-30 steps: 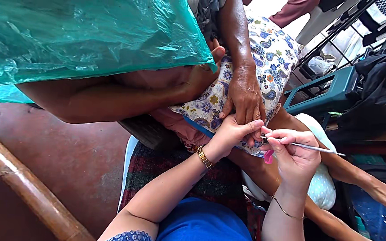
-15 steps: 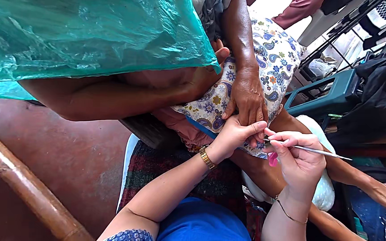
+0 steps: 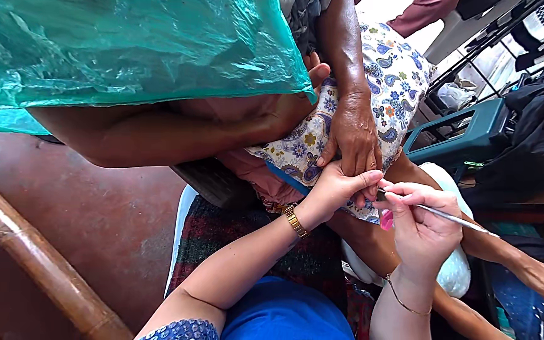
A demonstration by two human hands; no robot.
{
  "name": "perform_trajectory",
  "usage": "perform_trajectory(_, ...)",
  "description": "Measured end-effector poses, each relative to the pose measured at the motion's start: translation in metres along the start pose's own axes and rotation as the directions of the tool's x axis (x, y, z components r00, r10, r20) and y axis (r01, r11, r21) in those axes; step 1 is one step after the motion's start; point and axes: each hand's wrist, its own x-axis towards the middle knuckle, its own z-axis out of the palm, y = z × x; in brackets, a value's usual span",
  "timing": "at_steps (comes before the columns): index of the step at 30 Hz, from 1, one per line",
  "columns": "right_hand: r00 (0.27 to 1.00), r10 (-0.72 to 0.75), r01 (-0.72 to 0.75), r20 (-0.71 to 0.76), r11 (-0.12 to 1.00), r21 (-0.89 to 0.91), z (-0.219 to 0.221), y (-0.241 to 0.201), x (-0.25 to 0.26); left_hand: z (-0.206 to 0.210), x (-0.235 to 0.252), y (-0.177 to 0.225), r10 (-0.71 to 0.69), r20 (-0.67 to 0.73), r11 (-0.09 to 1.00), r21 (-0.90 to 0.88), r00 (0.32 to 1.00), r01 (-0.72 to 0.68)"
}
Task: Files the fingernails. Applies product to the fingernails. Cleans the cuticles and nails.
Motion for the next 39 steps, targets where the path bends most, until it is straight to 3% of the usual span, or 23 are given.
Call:
perform_trajectory(4, 0.998, 0.006, -0.005, 0.061, 1.0, -0.02, -0.0041, -0.0013, -0.0003, -0.0008, -0.0006, -0.0001, 0.005, -0.003, 1.0, 0.007, 1.0, -0.005)
perform_trajectory(14, 0.999, -0.054, 0.054, 0.0, 0.996, -0.068, 0.0015, 0.0011, -0.0035, 0.0019, -0.0008, 0.0006, 0.001, -0.019, 1.0, 0.011, 1.0, 0.0)
perform_trajectory(17, 0.997, -0.054, 0.059, 0.063, 0.995, -0.08, -0.0025, -0.0003, -0.0034, 0.0006, -0.0007, -0.0004, 0.012, -0.016, 1.0, 0.022, 1.0, -0.012)
perform_trajectory(27, 0.998, -0.061, 0.064, 0.027, 0.993, -0.104, -0.0011, -0.0005, -0.0038, 0.0034, -0.001, -0.0029, 0.04, -0.027, 0.999, 0.01, 0.999, -0.04)
perform_trajectory(39, 0.993, -0.069, 0.085, 0.095, 0.982, -0.168, -0.004, -0.0031, -0.0031, 0.004, -0.001, -0.0045, 0.058, -0.06, 0.998, 0.017, 0.997, -0.057)
